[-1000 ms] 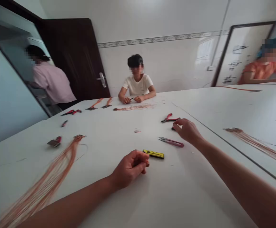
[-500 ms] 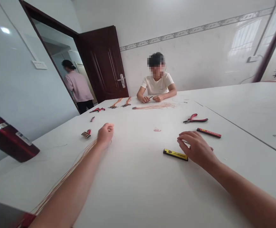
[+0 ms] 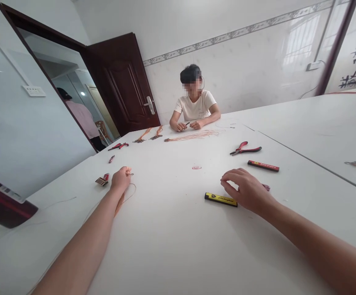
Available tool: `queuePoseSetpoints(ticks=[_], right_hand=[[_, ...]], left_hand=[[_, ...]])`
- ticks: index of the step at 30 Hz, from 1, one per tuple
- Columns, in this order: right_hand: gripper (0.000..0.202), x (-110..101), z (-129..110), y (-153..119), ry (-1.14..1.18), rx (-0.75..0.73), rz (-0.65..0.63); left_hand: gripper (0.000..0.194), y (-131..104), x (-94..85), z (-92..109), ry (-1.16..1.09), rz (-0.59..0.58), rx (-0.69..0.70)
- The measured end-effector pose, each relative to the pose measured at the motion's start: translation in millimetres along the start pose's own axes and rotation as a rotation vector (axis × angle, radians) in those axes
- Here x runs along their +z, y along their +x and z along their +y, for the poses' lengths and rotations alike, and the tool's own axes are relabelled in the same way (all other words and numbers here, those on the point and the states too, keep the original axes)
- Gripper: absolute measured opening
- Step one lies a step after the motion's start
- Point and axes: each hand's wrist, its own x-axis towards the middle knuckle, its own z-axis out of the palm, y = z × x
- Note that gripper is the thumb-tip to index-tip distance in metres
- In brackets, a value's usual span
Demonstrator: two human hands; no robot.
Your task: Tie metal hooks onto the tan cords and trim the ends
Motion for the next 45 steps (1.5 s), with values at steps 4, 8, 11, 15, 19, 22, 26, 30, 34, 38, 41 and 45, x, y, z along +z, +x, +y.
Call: queuePoseSetpoints(ticks=[4, 8, 11, 15, 19, 22, 26, 30, 34, 38, 41, 45], right_hand=[[0.023, 2, -1, -1, 0.004, -0.003, -0.028], [0.022, 0, -3, -1, -0.004, 0.009, -0.048], [0.025, -4, -5, -1, 0.002, 0.013, -0.081], [0.027, -9, -6, 1, 0.014, 0.025, -0.108], [0.026, -11, -6, 1, 0.018, 0.047, -0.127], [0.025, -10, -5, 1, 0.014, 0.052, -0.139], [0.025, -10, -4, 0, 0.000, 0.036, -0.149], [0.027, -11, -5, 0, -0.006, 0.023, -0.145], [0.030, -13, -9, 0, -0.008, 0.009, -0.147], [0.033, -14, -12, -1, -0.018, 0.011, -0.159], [0.035, -15, -12, -1, -0.032, 0.014, -0.174], [0.031, -15, -13, 0, -0.055, 0.058, -0.212]], left_hand=[[0.030, 3, 1.5, -9, 0.108, 0.017, 0.051], [0.031, 5, 2.5, -13, 0.170, 0.015, 0.072], [0.030, 7, 2.9, -15, 0.185, 0.028, 0.077], [0.029, 7, 3.0, -17, 0.149, 0.078, 0.082], [0.031, 6, 3.4, -19, 0.076, 0.111, 0.083], [0.032, 5, 3.9, -19, 0.023, 0.124, 0.096], [0.029, 6, 4.9, -18, -0.033, 0.140, 0.110], [0.031, 6, 5.9, -19, -0.065, 0.137, 0.113], [0.030, 6, 7.2, -19, -0.071, 0.116, 0.130], [0.028, 6, 7.5, -18, -0.035, 0.121, 0.122], [0.030, 5, 6.5, -18, 0.006, 0.129, 0.108], [0.030, 5, 5.8, -18, 0.058, 0.109, 0.111]])
